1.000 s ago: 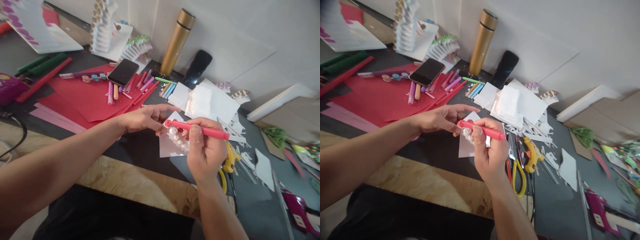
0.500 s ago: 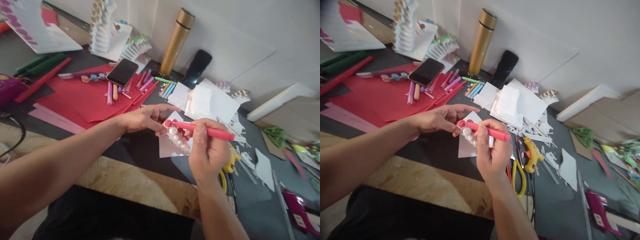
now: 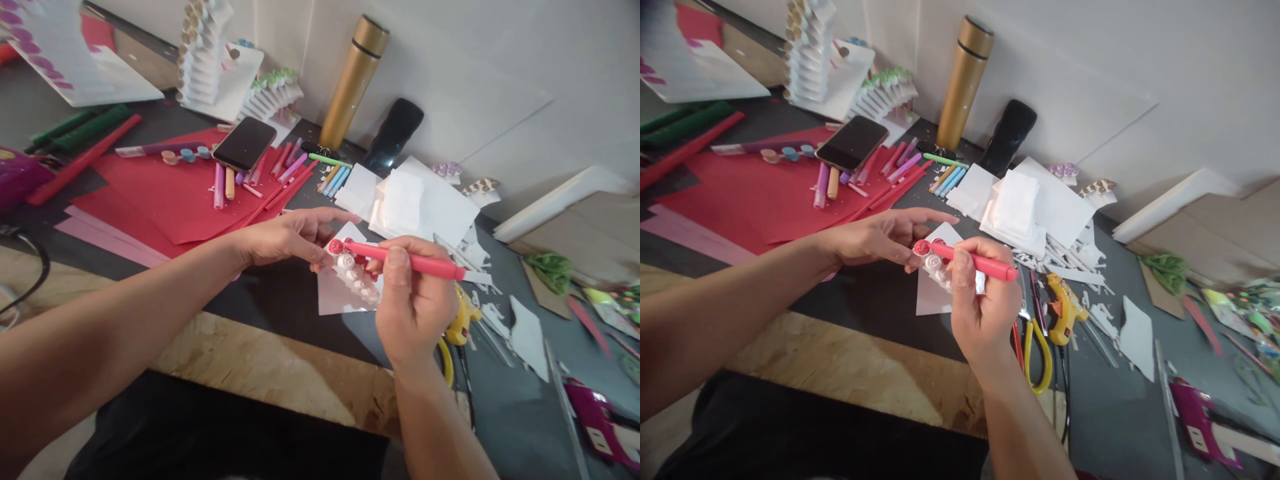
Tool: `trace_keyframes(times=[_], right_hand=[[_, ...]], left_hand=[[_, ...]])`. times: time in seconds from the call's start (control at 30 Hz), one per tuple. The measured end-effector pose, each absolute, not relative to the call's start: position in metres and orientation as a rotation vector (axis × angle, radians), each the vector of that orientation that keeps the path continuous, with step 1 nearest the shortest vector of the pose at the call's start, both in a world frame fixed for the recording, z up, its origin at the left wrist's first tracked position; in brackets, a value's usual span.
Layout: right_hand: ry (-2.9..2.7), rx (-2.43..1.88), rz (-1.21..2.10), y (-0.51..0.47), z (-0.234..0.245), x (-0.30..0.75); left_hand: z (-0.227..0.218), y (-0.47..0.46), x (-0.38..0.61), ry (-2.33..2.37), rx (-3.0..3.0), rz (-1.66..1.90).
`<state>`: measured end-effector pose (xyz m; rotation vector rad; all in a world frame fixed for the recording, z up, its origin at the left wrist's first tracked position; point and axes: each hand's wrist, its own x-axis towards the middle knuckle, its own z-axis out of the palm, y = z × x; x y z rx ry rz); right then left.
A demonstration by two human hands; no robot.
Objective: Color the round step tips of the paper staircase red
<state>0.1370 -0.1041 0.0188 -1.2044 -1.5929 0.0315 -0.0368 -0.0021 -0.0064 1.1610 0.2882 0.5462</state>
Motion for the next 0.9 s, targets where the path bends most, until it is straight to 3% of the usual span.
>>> trace_keyframes(times=[0.37,0.9], right_hand=[[-1.459,-1.153,-0.032,-0.103,0.021,0.137],[-1.116,-1.091,0.015,-0.082,0.023,0.154]], left_hand=[[-0.011,0.000,-0.037,0.299,1.150,0.549],[-0.011,0.002,-0.032,0.564,1.072,0.846]])
